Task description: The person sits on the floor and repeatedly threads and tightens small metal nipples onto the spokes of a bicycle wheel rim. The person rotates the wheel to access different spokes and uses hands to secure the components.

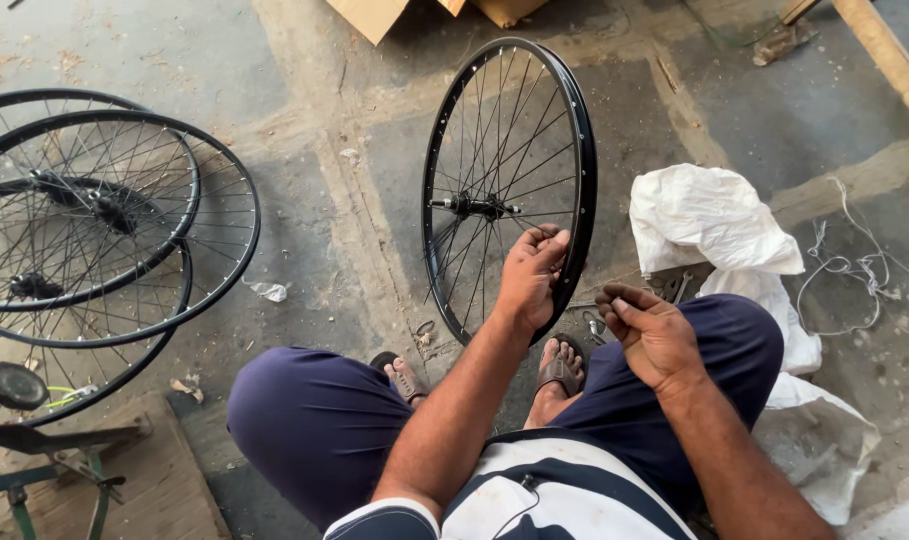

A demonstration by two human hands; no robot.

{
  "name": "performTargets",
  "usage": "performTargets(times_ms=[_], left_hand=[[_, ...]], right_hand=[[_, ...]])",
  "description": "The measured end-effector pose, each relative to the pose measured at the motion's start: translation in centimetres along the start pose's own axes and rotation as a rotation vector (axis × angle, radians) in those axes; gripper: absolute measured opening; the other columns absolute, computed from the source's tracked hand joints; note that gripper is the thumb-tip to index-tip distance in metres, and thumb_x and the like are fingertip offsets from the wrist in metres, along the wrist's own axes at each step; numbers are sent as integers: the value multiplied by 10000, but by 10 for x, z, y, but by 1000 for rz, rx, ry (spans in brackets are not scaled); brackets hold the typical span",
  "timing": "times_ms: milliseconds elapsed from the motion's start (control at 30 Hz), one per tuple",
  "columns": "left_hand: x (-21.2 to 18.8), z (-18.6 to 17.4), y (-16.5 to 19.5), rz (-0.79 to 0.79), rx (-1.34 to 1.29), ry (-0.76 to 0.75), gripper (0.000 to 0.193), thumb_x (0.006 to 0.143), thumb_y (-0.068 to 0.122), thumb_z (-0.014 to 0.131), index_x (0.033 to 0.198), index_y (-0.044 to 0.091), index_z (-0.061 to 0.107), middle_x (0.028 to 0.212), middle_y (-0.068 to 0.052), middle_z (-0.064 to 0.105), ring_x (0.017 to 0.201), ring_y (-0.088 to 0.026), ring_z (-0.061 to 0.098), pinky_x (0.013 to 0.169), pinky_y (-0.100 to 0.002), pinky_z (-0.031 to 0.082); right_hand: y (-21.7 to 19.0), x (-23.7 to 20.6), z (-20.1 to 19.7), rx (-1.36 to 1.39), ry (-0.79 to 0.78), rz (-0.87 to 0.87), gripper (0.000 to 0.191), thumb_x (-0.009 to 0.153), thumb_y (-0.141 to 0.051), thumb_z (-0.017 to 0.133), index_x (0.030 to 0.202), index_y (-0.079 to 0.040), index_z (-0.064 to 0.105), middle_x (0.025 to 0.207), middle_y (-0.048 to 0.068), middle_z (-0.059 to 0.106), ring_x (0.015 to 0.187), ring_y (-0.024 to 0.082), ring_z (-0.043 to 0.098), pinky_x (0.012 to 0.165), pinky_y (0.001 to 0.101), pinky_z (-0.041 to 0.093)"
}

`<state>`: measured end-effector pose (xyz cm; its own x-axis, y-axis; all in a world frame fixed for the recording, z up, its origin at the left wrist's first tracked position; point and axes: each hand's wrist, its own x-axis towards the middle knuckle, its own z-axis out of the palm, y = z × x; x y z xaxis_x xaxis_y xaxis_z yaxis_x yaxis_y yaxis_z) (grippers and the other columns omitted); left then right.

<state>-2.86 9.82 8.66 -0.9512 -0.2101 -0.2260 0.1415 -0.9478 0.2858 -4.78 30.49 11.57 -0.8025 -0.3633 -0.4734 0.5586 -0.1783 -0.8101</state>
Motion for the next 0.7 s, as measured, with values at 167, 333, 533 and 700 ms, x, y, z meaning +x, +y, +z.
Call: performTargets(times_ms=[167, 333, 533, 700], left_hand=[[-2, 4, 9, 6, 33, 16, 256, 996, 105, 670, 1186, 42, 509, 896, -54, 695, 744, -135, 707, 683, -295, 617], [-5, 6, 14, 7, 38, 15, 253, 996, 100, 670, 1185, 36, 514, 916, -65, 700, 764, -142, 711, 705, -298, 619], [-7, 8, 19, 8, 40, 9, 246, 995, 101, 665, 1175, 31, 512, 952, -79, 699, 799, -151, 718, 763, -326, 637], [-6, 7, 18, 4, 58, 19, 237, 991, 106, 662, 1165, 29, 521, 963, -80, 697, 820, -156, 723, 771, -332, 639]], right_hand=[[-13, -10, 14, 23, -132, -51, 218, 1026, -4, 582, 1214, 39, 682, 1049, 137, 735, 884, 190, 701, 797, 283, 554], [-24, -13, 21, 174, -271, -91, 277, 1054, -50, 522, 1291, 41, 634, 1057, 128, 714, 932, 201, 693, 844, 299, 559], [-24, -14, 29, 211, -248, -58, 166, 1059, -91, 546, 1200, -15, 589, 1084, 161, 726, 933, 211, 684, 836, 302, 552], [-23, -5, 33, 202, -298, -67, 100, 1053, -17, 648, 1143, 15, 677, 1028, 129, 711, 882, 188, 674, 766, 295, 550]])
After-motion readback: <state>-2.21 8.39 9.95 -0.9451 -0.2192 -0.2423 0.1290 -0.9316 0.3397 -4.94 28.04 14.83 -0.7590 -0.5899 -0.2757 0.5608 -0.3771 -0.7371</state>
